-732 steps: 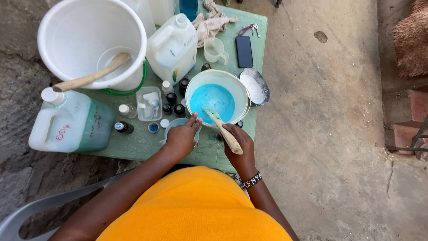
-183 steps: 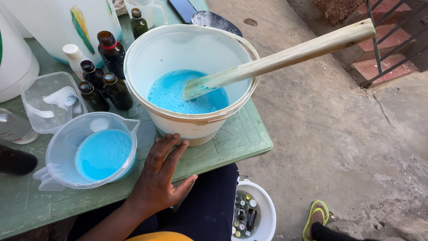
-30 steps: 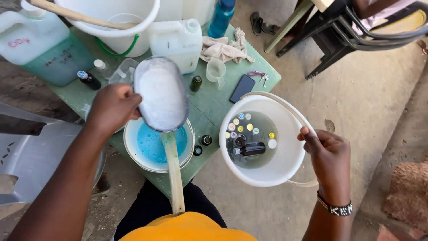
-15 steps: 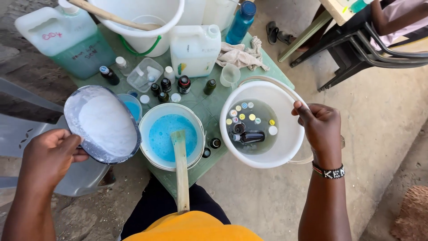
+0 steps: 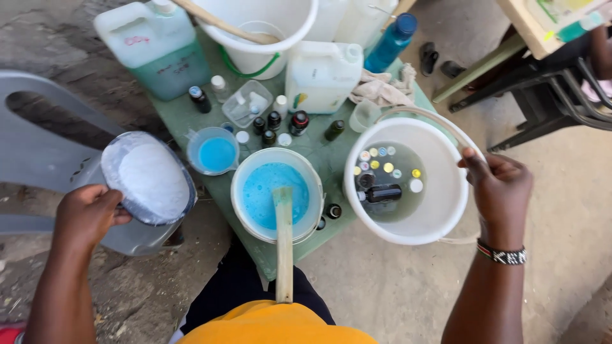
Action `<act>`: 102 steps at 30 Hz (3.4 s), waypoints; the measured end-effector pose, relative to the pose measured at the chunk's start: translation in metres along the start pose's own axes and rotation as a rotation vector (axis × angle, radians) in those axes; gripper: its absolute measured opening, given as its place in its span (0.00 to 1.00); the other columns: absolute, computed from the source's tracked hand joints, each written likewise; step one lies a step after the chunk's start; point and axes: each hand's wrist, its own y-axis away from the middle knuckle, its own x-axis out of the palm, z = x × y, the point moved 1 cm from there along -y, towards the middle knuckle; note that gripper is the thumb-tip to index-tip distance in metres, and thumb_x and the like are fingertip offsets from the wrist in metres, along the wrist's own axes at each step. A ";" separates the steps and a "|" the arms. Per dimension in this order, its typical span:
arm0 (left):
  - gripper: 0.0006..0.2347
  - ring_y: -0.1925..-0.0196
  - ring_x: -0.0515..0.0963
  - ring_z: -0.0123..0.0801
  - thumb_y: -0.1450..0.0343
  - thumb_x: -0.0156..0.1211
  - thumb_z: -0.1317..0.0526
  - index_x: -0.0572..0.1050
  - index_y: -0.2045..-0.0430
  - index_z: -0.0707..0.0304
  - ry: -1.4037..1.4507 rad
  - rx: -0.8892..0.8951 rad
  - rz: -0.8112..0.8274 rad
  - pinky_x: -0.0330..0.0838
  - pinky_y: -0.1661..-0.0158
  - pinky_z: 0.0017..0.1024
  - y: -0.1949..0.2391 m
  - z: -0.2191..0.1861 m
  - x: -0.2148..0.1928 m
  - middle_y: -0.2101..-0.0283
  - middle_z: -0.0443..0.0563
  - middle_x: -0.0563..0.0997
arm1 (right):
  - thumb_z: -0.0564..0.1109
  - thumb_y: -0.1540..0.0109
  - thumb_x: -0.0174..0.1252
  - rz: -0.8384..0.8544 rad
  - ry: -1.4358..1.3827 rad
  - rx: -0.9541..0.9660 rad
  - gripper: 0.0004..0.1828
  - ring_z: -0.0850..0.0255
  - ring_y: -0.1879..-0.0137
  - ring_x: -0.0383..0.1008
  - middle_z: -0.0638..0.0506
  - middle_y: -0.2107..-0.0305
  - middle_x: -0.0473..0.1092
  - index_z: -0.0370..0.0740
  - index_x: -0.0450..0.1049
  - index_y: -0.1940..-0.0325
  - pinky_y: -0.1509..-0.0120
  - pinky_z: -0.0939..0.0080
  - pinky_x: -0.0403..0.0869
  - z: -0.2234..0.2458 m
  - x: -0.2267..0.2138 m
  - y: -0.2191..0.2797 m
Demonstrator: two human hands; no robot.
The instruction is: The person stirs a blue liquid in a white bucket using a wooden stick. They pour some of the mixture into a measuring cup, then open a small dark bottle and add its contents to the bucket. The person continues stirring the mixture and later handles a bucket containing several small bottles.
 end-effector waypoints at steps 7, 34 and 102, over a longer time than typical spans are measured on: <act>0.14 0.69 0.87 0.43 0.21 0.54 0.62 0.64 0.80 0.60 -0.101 -0.044 -0.034 0.69 0.67 0.32 -0.118 0.040 0.024 0.77 0.54 0.78 | 0.52 0.24 0.66 -0.006 0.008 0.009 0.17 0.67 0.68 0.64 0.53 0.77 0.68 0.38 0.80 0.61 0.64 0.66 0.65 -0.009 0.002 0.014; 0.13 0.52 0.87 0.53 0.29 0.64 0.70 0.72 0.52 0.77 0.758 -0.254 -0.037 0.87 0.46 0.43 -0.315 0.081 0.158 0.53 0.67 0.81 | 0.47 0.37 0.65 0.112 0.194 0.121 0.10 0.70 0.70 0.70 0.56 0.76 0.76 0.42 0.82 0.53 0.66 0.65 0.66 0.028 0.073 0.136; 0.54 0.28 0.63 0.61 0.39 0.39 0.14 0.54 0.29 0.63 -0.391 0.993 -0.689 0.56 0.34 0.57 -0.306 -0.115 0.079 0.30 0.66 0.64 | 0.38 0.36 0.61 0.007 0.279 0.101 0.06 0.61 0.64 0.70 0.54 0.73 0.75 0.38 0.81 0.55 0.62 0.61 0.72 0.014 0.116 0.179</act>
